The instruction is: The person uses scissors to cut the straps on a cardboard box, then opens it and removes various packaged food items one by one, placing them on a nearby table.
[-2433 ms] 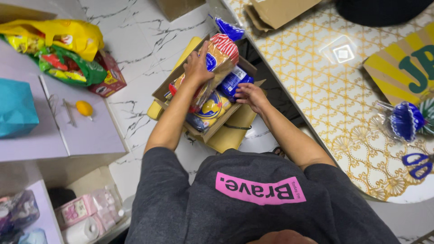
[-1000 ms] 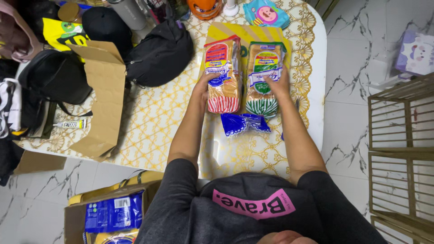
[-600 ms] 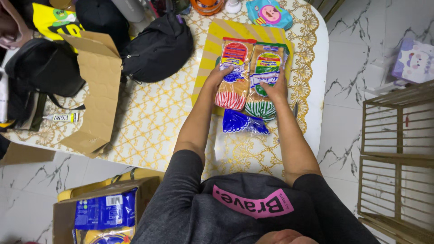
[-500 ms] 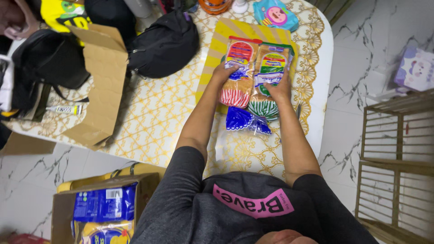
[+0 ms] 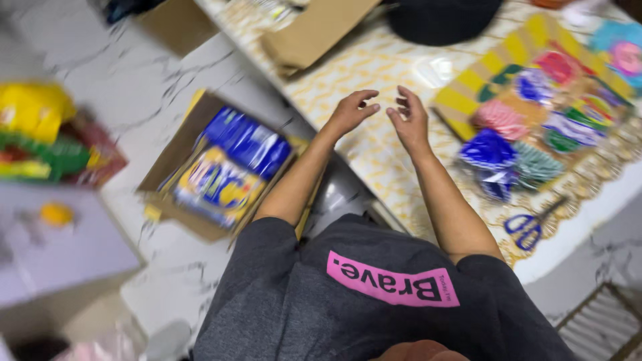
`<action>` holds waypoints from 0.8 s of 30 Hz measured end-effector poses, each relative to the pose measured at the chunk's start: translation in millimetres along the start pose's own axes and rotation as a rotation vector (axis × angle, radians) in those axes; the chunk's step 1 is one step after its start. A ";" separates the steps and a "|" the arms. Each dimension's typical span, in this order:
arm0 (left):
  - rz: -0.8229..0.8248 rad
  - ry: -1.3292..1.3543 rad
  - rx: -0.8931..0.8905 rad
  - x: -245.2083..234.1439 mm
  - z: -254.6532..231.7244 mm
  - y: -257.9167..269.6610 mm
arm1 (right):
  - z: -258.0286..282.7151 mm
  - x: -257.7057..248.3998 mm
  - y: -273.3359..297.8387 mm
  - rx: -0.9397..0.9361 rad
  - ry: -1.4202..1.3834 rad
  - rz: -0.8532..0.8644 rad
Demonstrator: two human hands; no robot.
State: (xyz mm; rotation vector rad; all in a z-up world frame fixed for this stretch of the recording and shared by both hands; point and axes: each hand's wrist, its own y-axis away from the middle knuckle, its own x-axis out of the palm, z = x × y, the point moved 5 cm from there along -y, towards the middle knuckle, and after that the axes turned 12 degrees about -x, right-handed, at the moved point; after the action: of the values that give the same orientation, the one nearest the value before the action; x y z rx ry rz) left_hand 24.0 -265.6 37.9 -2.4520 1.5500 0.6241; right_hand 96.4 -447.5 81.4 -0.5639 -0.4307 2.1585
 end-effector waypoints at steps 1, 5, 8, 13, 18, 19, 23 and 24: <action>-0.086 -0.008 -0.039 -38.2 27.7 26.1 | -2.9 46.0 7.6 0.029 -0.125 0.089; -0.498 -0.258 -0.085 -180.1 132.4 152.1 | -7.5 229.1 67.2 0.201 -0.499 0.436; -0.720 -0.359 -0.372 -257.4 201.8 242.4 | -8.8 325.7 122.6 0.510 -0.535 0.491; -0.603 0.066 -0.627 -284.7 270.9 319.1 | 29.9 394.1 121.8 -0.192 0.312 0.550; -0.356 0.443 -0.539 -238.2 272.5 309.5 | 39.7 417.5 79.3 -0.007 0.722 0.779; -0.336 0.445 -0.572 -231.9 272.5 310.4 | 41.9 418.7 74.1 0.047 0.744 0.818; -0.239 0.532 -0.610 -219.6 271.3 309.5 | 47.8 421.0 68.9 0.175 0.842 0.950; -0.244 0.542 -0.618 -219.1 272.4 312.4 | 48.2 419.8 71.2 0.187 0.871 0.978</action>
State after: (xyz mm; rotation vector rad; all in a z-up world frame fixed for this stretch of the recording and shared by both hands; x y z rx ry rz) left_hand -405.6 -125.9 -87.7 -3.4420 1.2969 0.4630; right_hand -203.8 -157.2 -14.8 -1.7489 0.6528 2.4511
